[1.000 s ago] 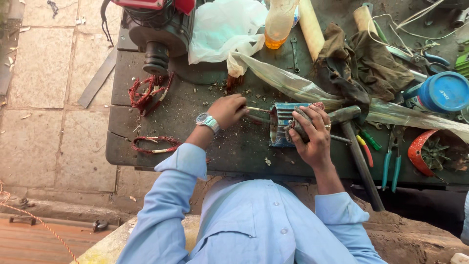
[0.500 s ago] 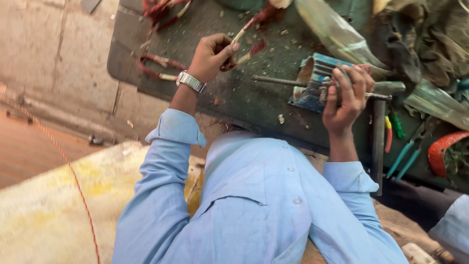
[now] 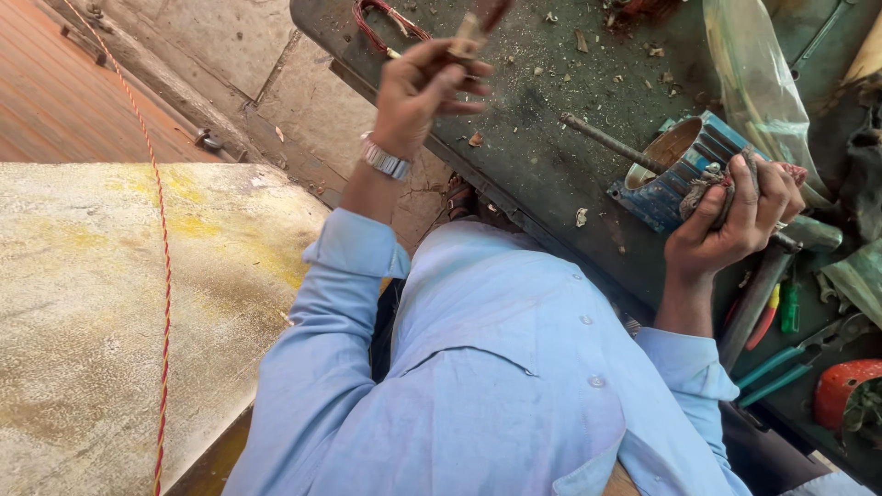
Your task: The person uses a hammer and metal rod to loosen and extract copper windings from a motor stator. They then use pliers and a screwdriver to pull out the remaining wire coils and place them on the workbench.
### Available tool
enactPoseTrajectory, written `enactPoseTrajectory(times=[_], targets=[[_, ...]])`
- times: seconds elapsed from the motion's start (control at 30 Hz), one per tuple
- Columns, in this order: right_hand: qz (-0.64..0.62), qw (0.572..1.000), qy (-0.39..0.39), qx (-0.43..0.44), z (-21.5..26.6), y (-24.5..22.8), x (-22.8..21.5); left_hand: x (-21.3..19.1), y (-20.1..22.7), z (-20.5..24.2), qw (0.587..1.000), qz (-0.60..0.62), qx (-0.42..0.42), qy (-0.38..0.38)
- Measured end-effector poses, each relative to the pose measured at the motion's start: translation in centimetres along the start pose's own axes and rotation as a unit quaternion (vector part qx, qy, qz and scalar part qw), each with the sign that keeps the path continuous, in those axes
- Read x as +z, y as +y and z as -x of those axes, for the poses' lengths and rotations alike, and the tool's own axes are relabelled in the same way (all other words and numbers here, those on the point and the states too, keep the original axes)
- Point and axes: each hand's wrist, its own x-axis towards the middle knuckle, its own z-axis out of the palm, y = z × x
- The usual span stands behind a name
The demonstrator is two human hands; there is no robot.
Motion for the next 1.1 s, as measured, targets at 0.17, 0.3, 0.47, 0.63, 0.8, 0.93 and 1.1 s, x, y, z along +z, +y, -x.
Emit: enactPoseTrajectory(times=[0.17, 0.3, 0.47, 0.63, 0.8, 0.93, 1.1], targets=[[0.001, 1.0, 0.002, -0.004, 0.3, 0.8, 0.3, -5.1, 1.1, 0.3, 0.917, -0.372, 0.142, 0.025], [0.007, 1.0, 0.005, 0.0, 0.5, 1.0, 0.3, -7.9, 1.6, -0.7, 0.797, -0.552, 0.24, -0.04], [0.014, 1.0, 0.008, 0.002, 0.5, 0.9, 0.5, -9.6, 1.4, -2.0, 0.775, -0.59, 0.222, -0.046], [0.024, 1.0, 0.008, 0.011, 0.5, 0.5, 0.5, -8.8, -0.4, -3.1, 0.709, -0.66, 0.248, 0.0], [0.021, 1.0, 0.013, 0.016, 0.3, 0.2, 0.6, -8.9, -0.4, -2.1, 0.73, -0.639, 0.243, 0.011], [0.044, 0.999, 0.008, 0.014, 0.3, 0.1, 0.8, -10.1, 0.0, -3.1, 0.751, -0.606, 0.256, 0.057], [0.046, 0.999, 0.013, 0.009, 0.3, 0.4, 0.9, -11.2, 0.6, -5.7, 0.748, -0.625, 0.218, 0.054]])
